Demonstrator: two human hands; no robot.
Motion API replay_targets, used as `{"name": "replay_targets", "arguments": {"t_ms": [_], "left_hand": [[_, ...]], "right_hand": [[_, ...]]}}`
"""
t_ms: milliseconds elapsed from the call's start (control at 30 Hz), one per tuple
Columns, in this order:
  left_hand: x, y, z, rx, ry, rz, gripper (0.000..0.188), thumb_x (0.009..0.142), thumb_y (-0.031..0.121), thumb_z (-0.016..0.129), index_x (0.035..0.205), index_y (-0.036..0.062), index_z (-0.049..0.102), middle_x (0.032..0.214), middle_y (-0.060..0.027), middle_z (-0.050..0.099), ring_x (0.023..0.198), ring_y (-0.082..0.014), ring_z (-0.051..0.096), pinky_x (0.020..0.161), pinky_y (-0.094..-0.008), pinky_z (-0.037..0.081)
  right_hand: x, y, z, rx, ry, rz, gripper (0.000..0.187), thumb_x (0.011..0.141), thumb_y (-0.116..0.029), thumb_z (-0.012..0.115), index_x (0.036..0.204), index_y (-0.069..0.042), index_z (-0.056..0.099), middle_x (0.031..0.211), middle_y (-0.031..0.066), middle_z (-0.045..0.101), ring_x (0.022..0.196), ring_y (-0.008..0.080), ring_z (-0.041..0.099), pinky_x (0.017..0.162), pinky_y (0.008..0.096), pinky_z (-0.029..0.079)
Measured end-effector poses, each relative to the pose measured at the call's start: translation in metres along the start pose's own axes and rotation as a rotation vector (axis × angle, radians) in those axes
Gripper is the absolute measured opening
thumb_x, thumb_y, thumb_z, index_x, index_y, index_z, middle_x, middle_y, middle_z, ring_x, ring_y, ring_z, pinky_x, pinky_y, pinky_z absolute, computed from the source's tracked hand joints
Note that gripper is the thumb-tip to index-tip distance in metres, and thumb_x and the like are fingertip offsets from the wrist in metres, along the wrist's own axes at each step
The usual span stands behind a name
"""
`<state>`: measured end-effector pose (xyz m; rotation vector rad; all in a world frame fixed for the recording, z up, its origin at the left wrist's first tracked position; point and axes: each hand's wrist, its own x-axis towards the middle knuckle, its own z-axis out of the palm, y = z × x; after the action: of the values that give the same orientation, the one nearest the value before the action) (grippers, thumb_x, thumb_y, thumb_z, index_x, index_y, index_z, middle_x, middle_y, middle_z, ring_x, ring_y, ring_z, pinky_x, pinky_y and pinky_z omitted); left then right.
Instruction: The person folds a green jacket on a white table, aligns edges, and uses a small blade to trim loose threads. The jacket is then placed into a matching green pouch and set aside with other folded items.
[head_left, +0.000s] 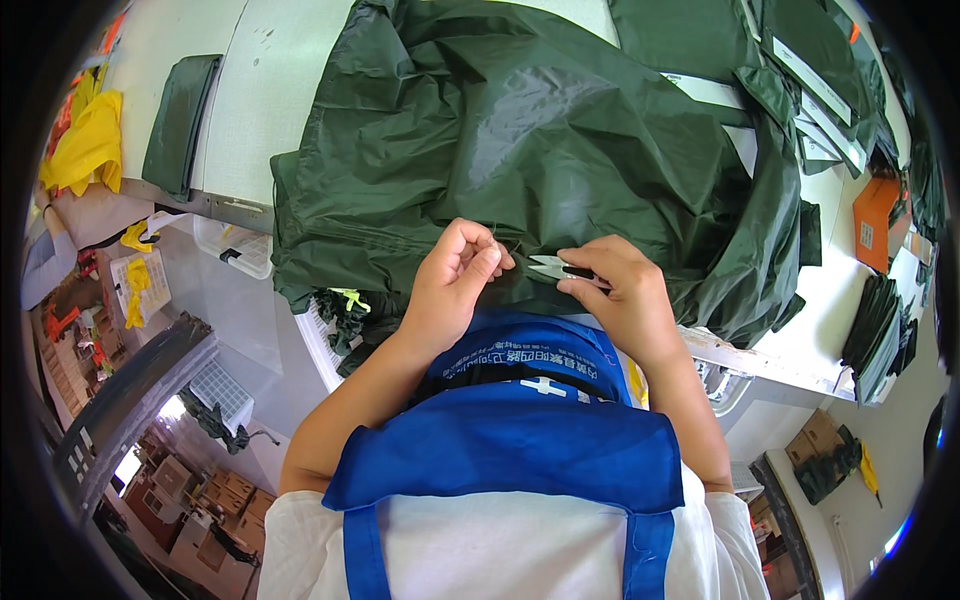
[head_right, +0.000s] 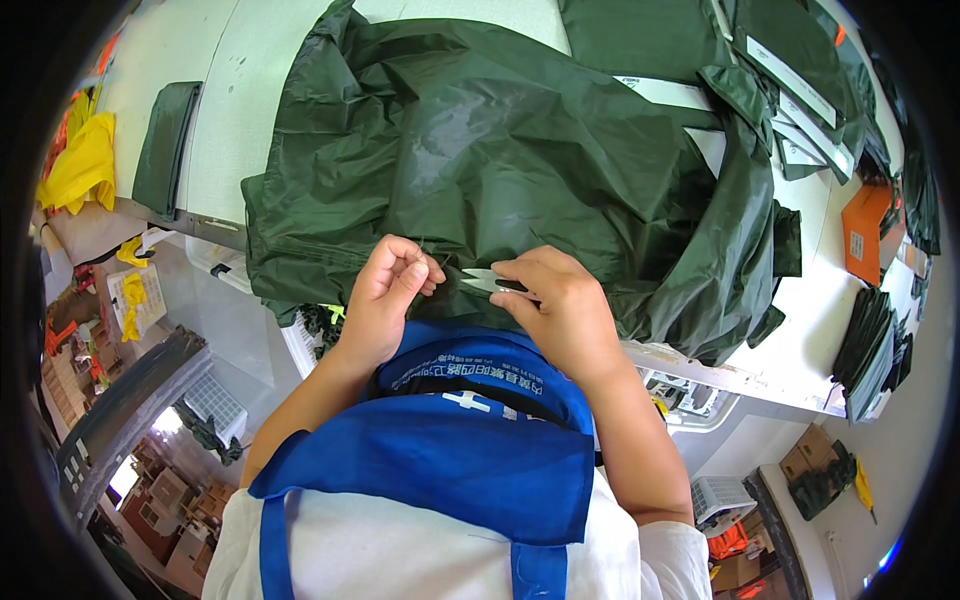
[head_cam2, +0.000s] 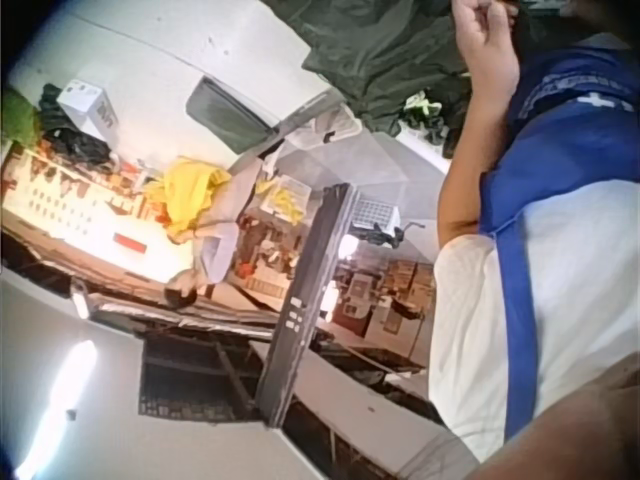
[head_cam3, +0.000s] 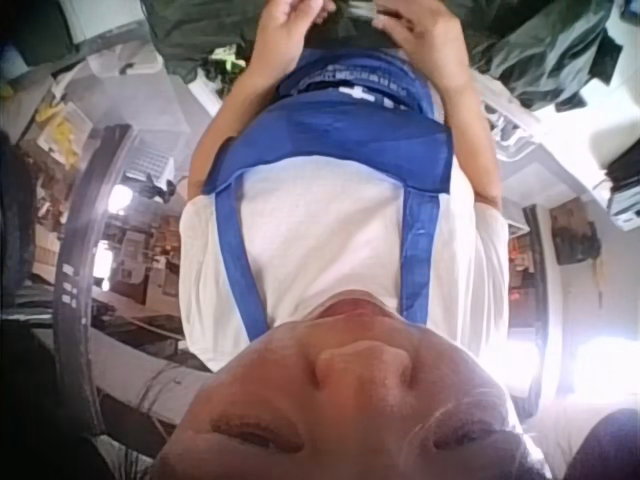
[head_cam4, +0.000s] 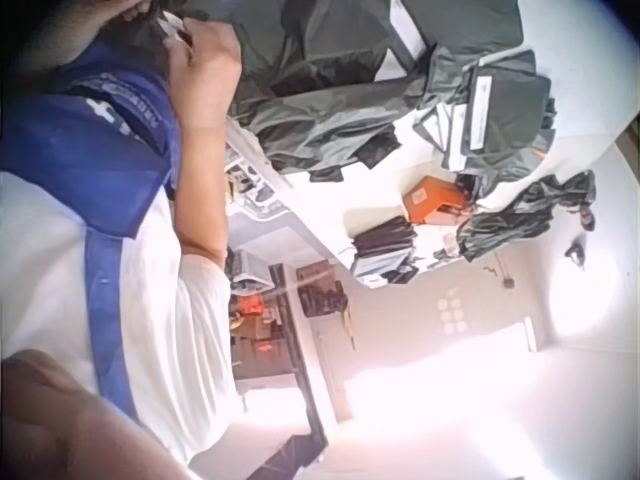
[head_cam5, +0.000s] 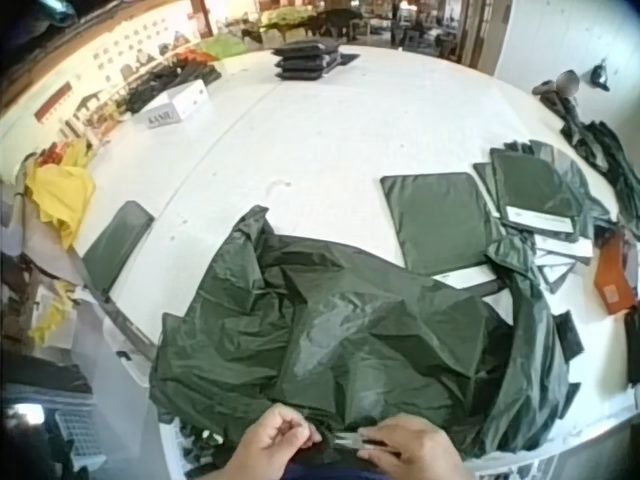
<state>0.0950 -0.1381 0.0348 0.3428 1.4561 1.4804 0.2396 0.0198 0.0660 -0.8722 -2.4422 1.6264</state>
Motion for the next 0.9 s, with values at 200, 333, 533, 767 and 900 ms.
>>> {"name": "replay_targets", "arguments": {"t_ms": [200,333,533,767,900], "left_hand": [[-0.004,0.007,0.004,0.045,-0.004,0.033,0.006,0.097,0.012,0.051,0.097,0.006,0.048,0.092,-0.0064,0.06,0.084,-0.0106,0.055,0.08,-0.026,0.045],[-0.005,0.013,0.001,0.09,0.027,0.042,0.005,0.097,0.011,0.05,0.097,0.0055,0.049,0.091,-0.0065,0.061,0.083,-0.0109,0.056,0.08,-0.0263,0.046],[-0.018,0.048,-0.138,0.088,0.352,0.302,0.011,0.095,0.015,0.056,0.101,0.0071,0.05,0.086,-0.0053,0.057,0.082,-0.0138,0.056,0.076,-0.029,0.047],[-0.157,-0.017,-0.47,0.654,1.074,-0.234,0.024,0.089,0.02,0.063,0.107,0.0058,0.056,0.097,-0.0037,0.061,0.089,-0.0123,0.058,0.08,-0.0272,0.045],[-0.134,-0.029,-0.43,0.913,1.023,-0.305,0.044,0.086,0.022,0.066,0.124,0.0023,0.054,0.121,-0.0122,0.058,0.111,-0.0217,0.055,0.095,-0.0337,0.042]], "right_hand": [[0.005,-0.002,0.002,-0.095,-0.068,-0.149,0.022,0.074,-0.008,0.074,0.095,-0.002,0.068,0.089,0.0123,0.064,0.075,0.0267,0.063,0.064,0.0338,0.051],[0.004,-0.007,-0.004,-0.019,-0.044,-0.088,0.025,0.073,-0.007,0.076,0.096,-0.002,0.069,0.088,0.0109,0.064,0.074,0.0234,0.062,0.061,0.032,0.049],[-0.002,0.04,-0.125,0.19,0.755,0.128,0.023,0.088,-0.019,0.065,0.105,-0.005,0.068,0.077,-0.004,0.055,0.063,0.0021,0.043,0.055,0.0164,0.034],[-0.039,0.284,-0.321,-0.021,0.924,0.61,0.043,0.086,-0.032,0.069,0.115,-0.001,0.064,0.085,0.0013,0.063,0.065,0.0086,0.048,0.058,0.023,0.036],[-0.038,0.291,-0.315,-0.654,0.99,0.89,0.072,0.09,-0.05,0.056,0.138,0.001,0.041,0.133,0.0249,0.048,0.121,0.0373,0.048,0.101,0.0425,0.038]]}}
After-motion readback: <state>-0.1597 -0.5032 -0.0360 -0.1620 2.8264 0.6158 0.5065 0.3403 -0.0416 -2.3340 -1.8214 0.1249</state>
